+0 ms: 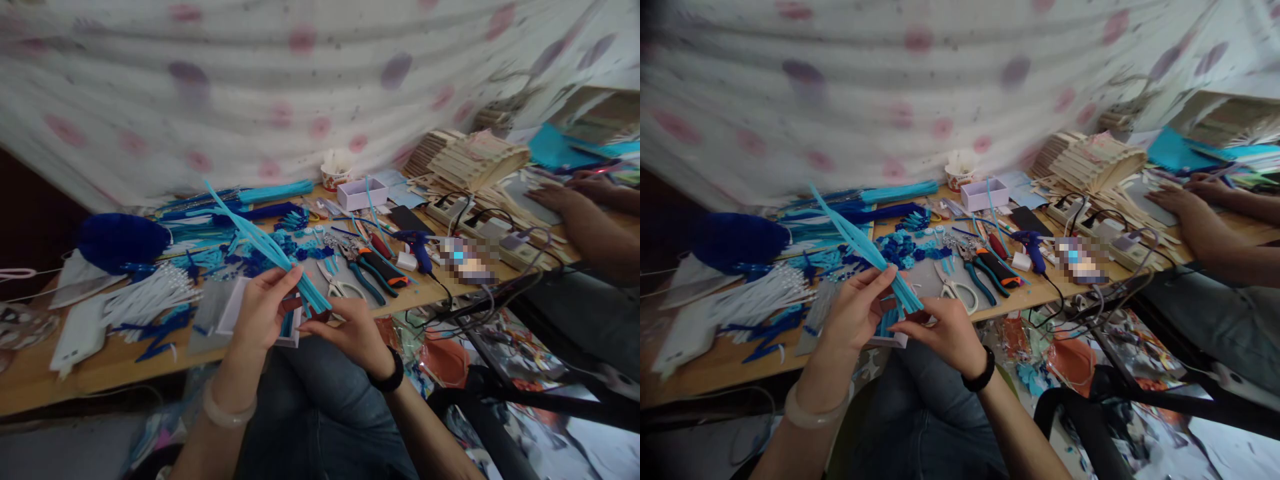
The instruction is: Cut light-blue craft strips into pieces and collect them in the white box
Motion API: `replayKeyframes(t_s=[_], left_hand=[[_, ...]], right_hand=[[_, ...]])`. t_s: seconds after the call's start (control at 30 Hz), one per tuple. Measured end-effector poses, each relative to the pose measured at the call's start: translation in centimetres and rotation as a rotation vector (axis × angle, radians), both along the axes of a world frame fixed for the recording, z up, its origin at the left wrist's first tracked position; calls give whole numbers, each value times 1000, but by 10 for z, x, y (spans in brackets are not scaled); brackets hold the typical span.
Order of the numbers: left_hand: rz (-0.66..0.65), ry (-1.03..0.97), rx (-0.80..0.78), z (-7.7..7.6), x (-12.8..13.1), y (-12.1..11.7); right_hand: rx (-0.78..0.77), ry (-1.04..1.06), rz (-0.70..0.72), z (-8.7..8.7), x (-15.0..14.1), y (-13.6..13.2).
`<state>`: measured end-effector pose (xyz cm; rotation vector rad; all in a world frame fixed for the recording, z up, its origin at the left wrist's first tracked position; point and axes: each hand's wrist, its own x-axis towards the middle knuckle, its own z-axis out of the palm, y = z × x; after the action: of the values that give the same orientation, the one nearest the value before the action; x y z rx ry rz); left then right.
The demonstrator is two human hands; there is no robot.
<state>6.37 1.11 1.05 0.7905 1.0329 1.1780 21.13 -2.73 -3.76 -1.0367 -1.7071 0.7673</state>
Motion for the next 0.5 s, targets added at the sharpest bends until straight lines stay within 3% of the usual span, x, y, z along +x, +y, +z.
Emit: replayKeyframes(t_s=[0.13, 0.33, 0.5], left_hand=[[6, -6, 3, -3, -2, 1], [5, -6, -26, -2, -8, 1], [13, 11, -36, -3, -12, 0]], right_hand=[[47, -38, -82, 0, -1, 1], [121, -79, -93, 1, 4, 0], [70, -58, -92, 1, 6, -2]])
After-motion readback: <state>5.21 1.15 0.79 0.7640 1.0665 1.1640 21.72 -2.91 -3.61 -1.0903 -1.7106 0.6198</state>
